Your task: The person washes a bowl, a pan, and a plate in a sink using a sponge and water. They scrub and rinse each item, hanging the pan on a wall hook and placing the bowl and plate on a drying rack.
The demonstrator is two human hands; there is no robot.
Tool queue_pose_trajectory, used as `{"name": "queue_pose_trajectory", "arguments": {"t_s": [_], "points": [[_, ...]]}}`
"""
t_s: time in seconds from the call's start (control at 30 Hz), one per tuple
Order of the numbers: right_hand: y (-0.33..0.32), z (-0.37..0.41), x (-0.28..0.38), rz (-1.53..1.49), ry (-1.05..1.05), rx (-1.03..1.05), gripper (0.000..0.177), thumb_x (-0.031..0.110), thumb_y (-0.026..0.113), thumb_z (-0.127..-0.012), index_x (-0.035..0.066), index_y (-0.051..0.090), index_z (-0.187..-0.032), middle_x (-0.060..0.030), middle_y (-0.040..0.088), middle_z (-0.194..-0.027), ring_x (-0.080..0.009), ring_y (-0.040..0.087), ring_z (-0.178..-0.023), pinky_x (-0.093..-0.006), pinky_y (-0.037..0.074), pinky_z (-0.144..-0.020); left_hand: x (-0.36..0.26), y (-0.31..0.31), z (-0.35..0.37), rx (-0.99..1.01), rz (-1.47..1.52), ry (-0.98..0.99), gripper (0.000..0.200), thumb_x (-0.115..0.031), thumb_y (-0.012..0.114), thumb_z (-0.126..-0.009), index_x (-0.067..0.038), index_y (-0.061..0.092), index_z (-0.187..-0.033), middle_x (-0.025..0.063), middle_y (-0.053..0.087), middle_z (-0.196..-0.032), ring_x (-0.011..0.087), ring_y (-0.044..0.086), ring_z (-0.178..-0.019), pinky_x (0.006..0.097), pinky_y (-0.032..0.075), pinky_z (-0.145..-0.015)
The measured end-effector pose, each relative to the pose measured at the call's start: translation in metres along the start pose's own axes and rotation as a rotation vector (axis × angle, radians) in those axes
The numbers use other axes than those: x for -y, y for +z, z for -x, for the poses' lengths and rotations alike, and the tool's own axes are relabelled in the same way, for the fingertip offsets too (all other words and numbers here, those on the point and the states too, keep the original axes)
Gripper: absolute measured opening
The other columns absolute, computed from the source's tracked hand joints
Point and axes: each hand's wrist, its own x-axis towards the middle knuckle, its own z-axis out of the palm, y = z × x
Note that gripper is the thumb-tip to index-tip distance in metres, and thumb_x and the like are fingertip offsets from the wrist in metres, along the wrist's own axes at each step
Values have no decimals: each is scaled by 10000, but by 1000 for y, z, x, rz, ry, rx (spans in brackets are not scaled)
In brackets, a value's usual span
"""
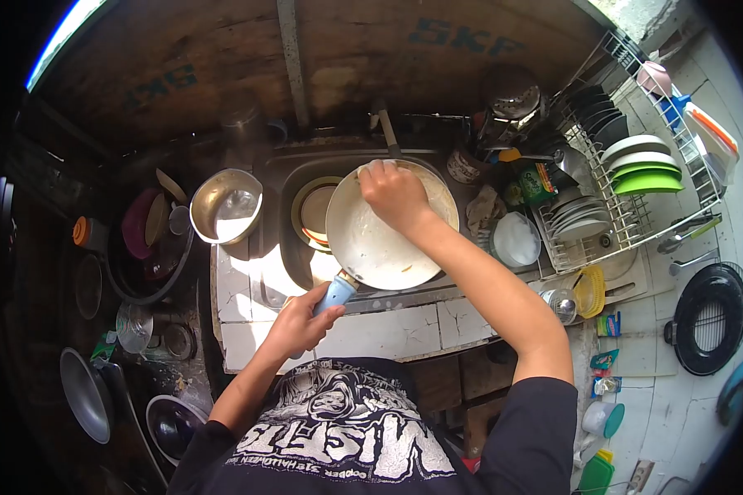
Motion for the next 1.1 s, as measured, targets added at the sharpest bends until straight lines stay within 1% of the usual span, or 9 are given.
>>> {"name": "queue_pose_trajectory", "arguments": {"t_s": [0.17, 0.27, 0.37, 0.5, 0.63, 0.77, 0.9, 1.0, 1.1], "points": [[-19, 20, 4, 120, 205, 408, 121, 55, 587, -725, -4, 621, -825, -125, 612, -773, -239, 655, -719, -295, 547, -553, 10, -8, 6, -66, -18, 23, 359, -275, 629, -891, 3, 575, -1112, 106, 585, -604, 203, 570, -495, 349, 457, -521], [-31, 33, 28, -316, 263, 465, 208, 29, 563, -746, -65, 612, -925, -190, 605, -900, -313, 641, -826, -348, 568, -636, 20, -7, 6, -63, 6, -13, 360, -262, 630, -894, 1, 571, -1133, 75, 566, -595, 163, 536, -469, 321, 430, -469], [-37, 42, 63, -545, 55, 236, 377, -10, 548, -748, 0, 594, -1121, -222, 534, -1115, -347, 579, -975, -375, 552, -765, 24, -7, 4, -118, -63, 47, 379, -239, 639, -891, -10, 564, -1183, 28, 543, -576, 94, 497, -425, 277, 403, -392], [-16, 35, 27, -260, 358, 191, 331, 13, 569, -752, 63, 646, -1070, -134, 590, -1040, -302, 590, -908, -361, 545, -747, 23, -2, 9, -65, -147, 125, 382, -282, 636, -882, 23, 561, -1099, 172, 585, -607, 315, 620, -555, 413, 468, -560], [-25, 66, 70, -530, 42, 138, 228, 20, 583, -736, 73, 666, -941, -99, 616, -958, -270, 592, -862, -357, 545, -724, 23, -3, 8, 34, -86, -45, 386, -281, 631, -881, 18, 567, -1116, 218, 612, -666, 380, 646, -647, 417, 476, -583], [-17, 65, 21, -342, 304, 170, 147, 35, 606, -704, 89, 656, -832, -64, 623, -932, -244, 601, -846, -350, 547, -681, 30, 7, 18, -12, -122, 107, 416, -298, 643, -868, 21, 576, -1126, 235, 601, -666, 405, 635, -652, 435, 477, -593], [-30, 90, 55, -578, -27, 270, 125, 68, 602, -725, 94, 660, -832, -71, 635, -949, -265, 611, -861, -352, 558, -649, 36, 5, 13, -14, -161, 81, 411, -291, 647, -864, 18, 576, -1125, 235, 599, -664, 415, 627, -650, 433, 477, -593], [-18, 87, 30, -299, 272, 88, 110, 84, 599, -728, 122, 651, -817, -49, 637, -968, -245, 617, -860, -334, 560, -636, 29, 5, 15, 28, -170, 39, 402, -276, 649, -862, 9, 572, -1135, 226, 601, -656, 407, 621, -627, 424, 476, -590], [-27, 99, 56, -419, 49, 130, 105, 78, 580, -746, 100, 645, -825, -57, 640, -1026, -261, 618, -889, -346, 564, -656, 25, 4, 18, 0, -135, -10, 400, -266, 648, -865, 12, 567, -1142, 223, 598, -652, 382, 619, -606, 415, 470, -588]]}}
